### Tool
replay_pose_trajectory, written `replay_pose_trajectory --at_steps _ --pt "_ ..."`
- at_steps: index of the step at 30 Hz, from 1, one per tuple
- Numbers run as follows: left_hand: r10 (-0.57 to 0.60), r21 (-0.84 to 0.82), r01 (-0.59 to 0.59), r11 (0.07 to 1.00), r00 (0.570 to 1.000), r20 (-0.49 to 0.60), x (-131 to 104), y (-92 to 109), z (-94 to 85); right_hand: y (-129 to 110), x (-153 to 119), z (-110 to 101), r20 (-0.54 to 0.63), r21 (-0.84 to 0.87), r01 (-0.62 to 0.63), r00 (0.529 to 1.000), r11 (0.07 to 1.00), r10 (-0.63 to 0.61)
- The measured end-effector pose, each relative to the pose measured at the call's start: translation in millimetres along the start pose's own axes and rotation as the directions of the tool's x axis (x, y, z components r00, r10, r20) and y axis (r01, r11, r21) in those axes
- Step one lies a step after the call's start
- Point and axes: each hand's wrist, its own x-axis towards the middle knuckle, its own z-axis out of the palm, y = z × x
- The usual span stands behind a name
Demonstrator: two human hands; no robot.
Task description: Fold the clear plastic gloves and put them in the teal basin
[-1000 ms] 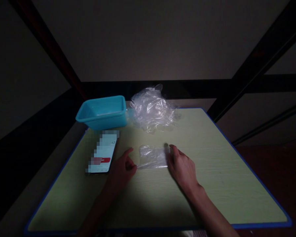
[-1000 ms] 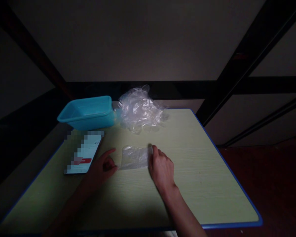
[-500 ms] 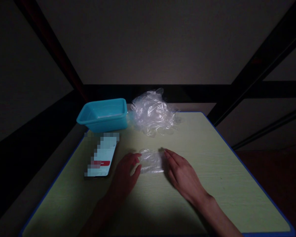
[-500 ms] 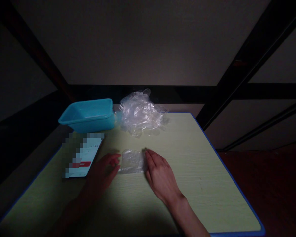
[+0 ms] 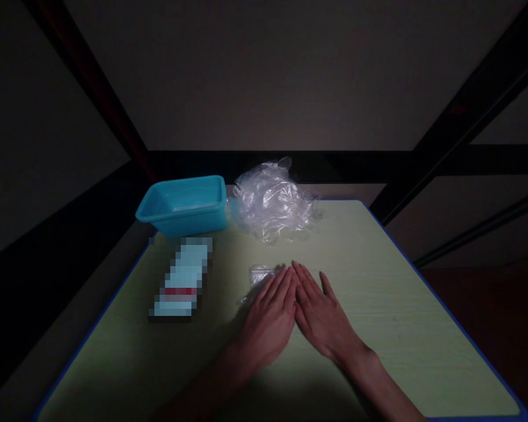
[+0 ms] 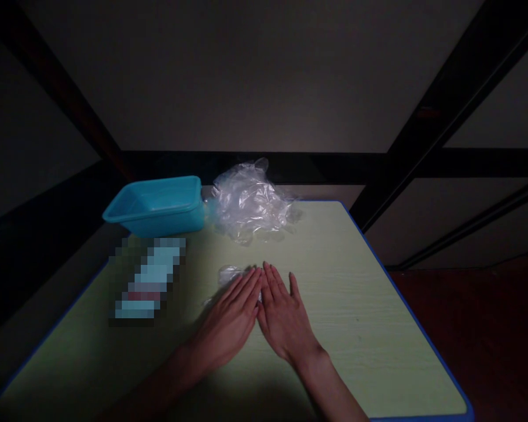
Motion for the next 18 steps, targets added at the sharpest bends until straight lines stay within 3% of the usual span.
replay_pose_trajectory --at_steps 6,11,18 --pt "-0.035 0.012 0.034 0.999 0.995 0.091 -0.2 -2.1 6.9 -2.1 1.1 -4.3 0.023 0.014 -0.04 0.999 0.999 0.04" --pt "-0.099 -0.038 0.102 0.994 0.992 0.082 -2.1 -3.1 8.4 -1.2 0.4 -0.1 -0.017 0.01 -0.055 0.998 0.998 0.055" --pt "-0.104 -0.059 0.11 0.992 0.99 0.092 -2.7 -5.1 4.3 -1.3 1.4 -1.4 0.007 -0.024 -0.056 0.998 0.998 0.056"
